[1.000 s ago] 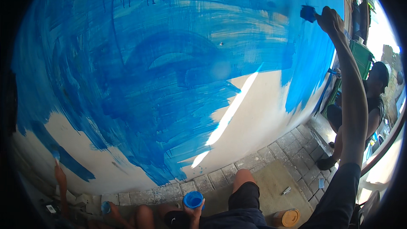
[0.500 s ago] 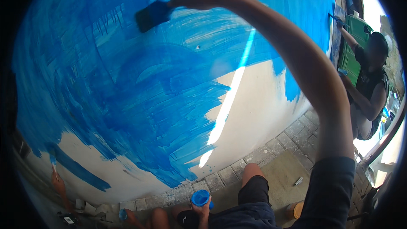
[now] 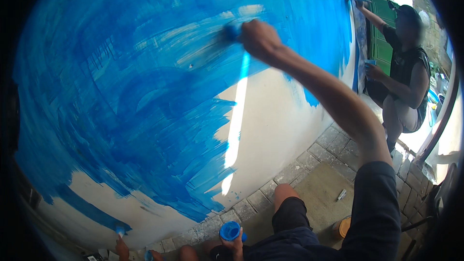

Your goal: Painting a wall with blue paint using a brush.

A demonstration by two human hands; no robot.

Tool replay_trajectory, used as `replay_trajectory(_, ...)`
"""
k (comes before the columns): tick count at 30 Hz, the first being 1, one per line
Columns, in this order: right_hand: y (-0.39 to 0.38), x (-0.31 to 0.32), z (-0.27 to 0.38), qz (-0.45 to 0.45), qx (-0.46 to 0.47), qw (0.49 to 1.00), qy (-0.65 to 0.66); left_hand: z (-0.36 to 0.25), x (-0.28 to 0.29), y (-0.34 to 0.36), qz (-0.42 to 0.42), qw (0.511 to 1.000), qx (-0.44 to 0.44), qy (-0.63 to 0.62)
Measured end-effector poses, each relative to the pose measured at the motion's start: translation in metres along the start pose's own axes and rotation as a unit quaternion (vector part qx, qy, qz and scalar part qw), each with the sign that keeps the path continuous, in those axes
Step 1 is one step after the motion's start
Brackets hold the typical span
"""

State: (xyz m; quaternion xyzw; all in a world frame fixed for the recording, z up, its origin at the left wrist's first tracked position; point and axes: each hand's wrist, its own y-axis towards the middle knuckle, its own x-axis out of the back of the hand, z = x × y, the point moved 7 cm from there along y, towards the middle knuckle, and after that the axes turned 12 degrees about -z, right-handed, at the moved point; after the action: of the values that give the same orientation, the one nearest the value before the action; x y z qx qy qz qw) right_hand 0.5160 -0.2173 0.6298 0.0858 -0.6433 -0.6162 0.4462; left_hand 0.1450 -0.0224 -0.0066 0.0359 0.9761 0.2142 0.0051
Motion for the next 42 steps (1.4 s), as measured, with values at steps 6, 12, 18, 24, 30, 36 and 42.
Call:
replay_trajectory(6, -0.047, -0.004, 0.144, 0.063, 0.146, 0.939, 0.305, -0.021, -0.020, -0.010, 0.049, 0.997, 0.005, 0.054)
replay_trajectory(12, 0.029, -0.014, -0.128, -0.092, -0.068, 0.993, 0.029, -0.016, -0.006, -0.004, 0.038, 0.996, 0.003, 0.080)
replay_trajectory(18, -0.012, 0.004, -0.264, -0.199, -0.096, 0.967, -0.127, -0.021, -0.008, 0.003, 0.024, 0.998, 0.037, 0.037)
replay_trajectory(24, -0.053, -0.013, 0.024, -0.045, 0.061, 0.979, 0.189, -0.004, -0.005, 0.000, 0.039, 0.996, -0.018, 0.077)
replay_trajectory(30, -0.019, -0.033, -0.029, -0.053, -0.004, 0.983, 0.177, -0.012, -0.014, -0.010, 0.054, 0.994, 0.002, 0.099)
replay_trajectory(36, -0.011, 0.014, -0.266, -0.142, -0.148, 0.969, -0.136, -0.009, -0.016, -0.001, 0.063, 0.995, 0.035, 0.067)
replay_trajectory(42, -0.014, -0.025, -0.133, -0.112, -0.046, 0.986, -0.116, 0.002, -0.013, 0.001, 0.061, 0.996, 0.037, 0.058)
